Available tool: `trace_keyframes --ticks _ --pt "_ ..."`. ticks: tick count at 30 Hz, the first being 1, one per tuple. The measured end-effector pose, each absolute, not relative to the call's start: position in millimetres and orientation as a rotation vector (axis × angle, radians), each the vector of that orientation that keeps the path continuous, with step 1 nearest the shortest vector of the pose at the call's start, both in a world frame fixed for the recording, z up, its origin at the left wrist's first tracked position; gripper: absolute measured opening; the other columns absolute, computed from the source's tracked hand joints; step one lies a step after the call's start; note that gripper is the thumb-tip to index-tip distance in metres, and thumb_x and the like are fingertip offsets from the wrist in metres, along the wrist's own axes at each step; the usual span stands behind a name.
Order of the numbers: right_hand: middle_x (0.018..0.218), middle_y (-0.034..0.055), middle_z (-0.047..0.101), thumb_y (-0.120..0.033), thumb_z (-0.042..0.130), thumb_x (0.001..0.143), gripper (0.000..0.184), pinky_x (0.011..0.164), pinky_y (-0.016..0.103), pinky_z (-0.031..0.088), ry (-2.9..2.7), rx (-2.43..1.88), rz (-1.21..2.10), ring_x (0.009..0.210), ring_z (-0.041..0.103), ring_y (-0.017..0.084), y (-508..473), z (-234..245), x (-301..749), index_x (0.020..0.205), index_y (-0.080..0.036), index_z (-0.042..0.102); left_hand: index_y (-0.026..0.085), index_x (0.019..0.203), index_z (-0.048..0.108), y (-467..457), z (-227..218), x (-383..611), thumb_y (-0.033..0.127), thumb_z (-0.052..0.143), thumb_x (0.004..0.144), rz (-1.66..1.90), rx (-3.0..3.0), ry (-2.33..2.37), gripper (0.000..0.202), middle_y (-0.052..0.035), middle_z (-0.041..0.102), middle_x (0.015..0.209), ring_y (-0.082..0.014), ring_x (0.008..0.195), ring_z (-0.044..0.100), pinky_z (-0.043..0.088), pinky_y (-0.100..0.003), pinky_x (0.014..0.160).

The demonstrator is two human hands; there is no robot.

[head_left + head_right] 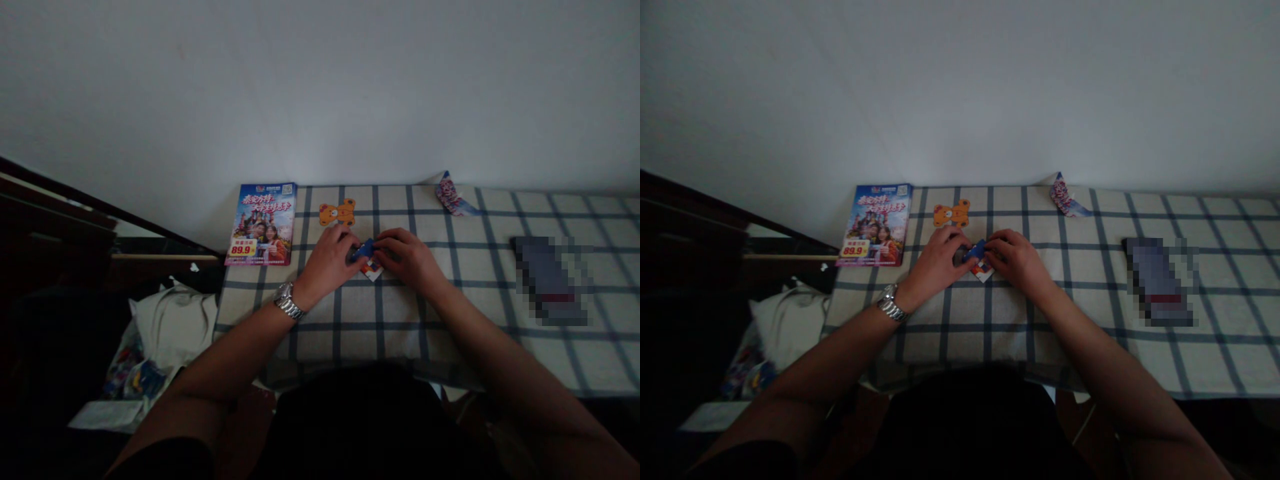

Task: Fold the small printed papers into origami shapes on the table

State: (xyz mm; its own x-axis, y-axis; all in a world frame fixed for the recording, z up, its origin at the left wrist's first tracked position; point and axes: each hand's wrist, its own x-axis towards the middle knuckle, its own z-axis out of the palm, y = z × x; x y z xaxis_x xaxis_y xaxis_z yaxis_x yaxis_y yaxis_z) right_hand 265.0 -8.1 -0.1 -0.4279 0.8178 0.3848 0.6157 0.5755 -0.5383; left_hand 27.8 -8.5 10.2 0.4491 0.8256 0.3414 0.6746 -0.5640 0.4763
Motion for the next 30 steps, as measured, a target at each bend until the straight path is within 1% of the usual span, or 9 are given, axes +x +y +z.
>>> trace_keyframes --ticks 6,9,13,16,19,23,25,27,30 --pt "0.119 0.0130 0.069 -0.029 0.070 0.099 0.030 0.097 0.051 0.061 -2.114 -1.241 0.403 0.109 0.069 0.031 -8 -1 266 0.128 -0.024 0.073 0.018 0.109 0.065 -7 9 29 0.026 0.079 0.095 0.770 2.432 1.253 0.022 -0.0082 0.064 0.116 -0.0275 0.112 0.061 0.054 -0.045 0.102" --pt "0.121 0.0140 0.068 -0.032 0.072 0.098 0.031 0.101 0.055 0.059 -2.103 -1.277 0.379 0.112 0.067 0.033 -6 -7 269 0.127 -0.023 0.074 0.019 0.110 0.062 -6 8 30 0.024 0.077 0.097 0.783 2.407 1.225 0.020 -0.0070 0.067 0.112 -0.0263 0.107 0.062 0.053 -0.043 0.096" --pt "0.121 0.0123 0.069 -0.033 0.073 0.098 0.019 0.101 0.054 0.058 -2.091 -1.258 0.438 0.113 0.068 0.032 -5 -10 272 0.114 -0.024 0.078 0.021 0.110 0.060 -6 7 30 0.023 0.074 0.098 0.814 2.352 1.202 0.018 -0.0048 0.069 0.107 -0.0237 0.101 0.064 0.052 -0.039 0.091" --pt "0.117 0.0114 0.071 -0.032 0.072 0.098 0.016 0.100 0.053 0.057 -2.085 -1.246 0.464 0.110 0.069 0.032 -5 -5 271 0.111 -0.024 0.078 0.021 0.110 0.060 -6 6 29 0.022 0.074 0.099 0.847 2.294 1.170 0.018 -0.0042 0.069 0.108 -0.0219 0.100 0.065 0.053 -0.037 0.088" --pt "0.114 0.0102 0.074 -0.030 0.071 0.098 0.019 0.098 0.051 0.057 -2.087 -1.254 0.496 0.108 0.070 0.031 -7 1 269 0.116 -0.025 0.075 0.021 0.110 0.060 -5 6 28 0.020 0.074 0.099 0.885 2.218 1.132 0.018 -0.0032 0.067 0.107 -0.0202 0.099 0.066 0.054 -0.035 0.087" --pt "0.116 0.0084 0.077 -0.028 0.072 0.096 0.033 0.097 0.049 0.058 -2.045 -1.295 0.542 0.107 0.072 0.031 -8 6 268 0.129 -0.026 0.070 0.021 0.110 0.062 -6 8 29 0.015 0.075 0.096 0.957 2.150 1.092 0.020 -0.0035 0.065 0.109 -0.0193 0.102 0.065 0.057 -0.035 0.090" --pt "0.115 0.0072 0.079 -0.028 0.072 0.095 0.038 0.094 0.047 0.059 -2.006 -1.320 0.562 0.102 0.072 0.029 -9 6 267 0.133 -0.026 0.069 0.022 0.114 0.062 -6 9 30 0.011 0.076 0.095 0.992 2.137 1.077 0.025 -0.0040 0.063 0.112 -0.0185 0.103 0.065 0.058 -0.035 0.091" --pt "0.111 0.0060 0.079 -0.028 0.072 0.095 0.040 0.086 0.043 0.060 -1.970 -1.337 0.609 0.091 0.072 0.026 -10 6 268 0.135 -0.026 0.068 0.023 0.119 0.062 -6 10 30 0.009 0.076 0.094 1.023 2.138 1.059 0.032 -0.0043 0.062 0.115 -0.0175 0.101 0.065 0.059 -0.035 0.092" --pt "0.102 0.0049 0.077 -0.031 0.071 0.096 0.036 0.074 0.038 0.058 -1.942 -1.328 0.677 0.077 0.068 0.022 -9 7 269 0.131 -0.026 0.071 0.025 0.126 0.061 -6 10 30 0.009 0.075 0.095 1.045 2.174 1.034 0.038 -0.0045 0.062 0.118 -0.0173 0.102 0.066 0.061 -0.037 0.093"
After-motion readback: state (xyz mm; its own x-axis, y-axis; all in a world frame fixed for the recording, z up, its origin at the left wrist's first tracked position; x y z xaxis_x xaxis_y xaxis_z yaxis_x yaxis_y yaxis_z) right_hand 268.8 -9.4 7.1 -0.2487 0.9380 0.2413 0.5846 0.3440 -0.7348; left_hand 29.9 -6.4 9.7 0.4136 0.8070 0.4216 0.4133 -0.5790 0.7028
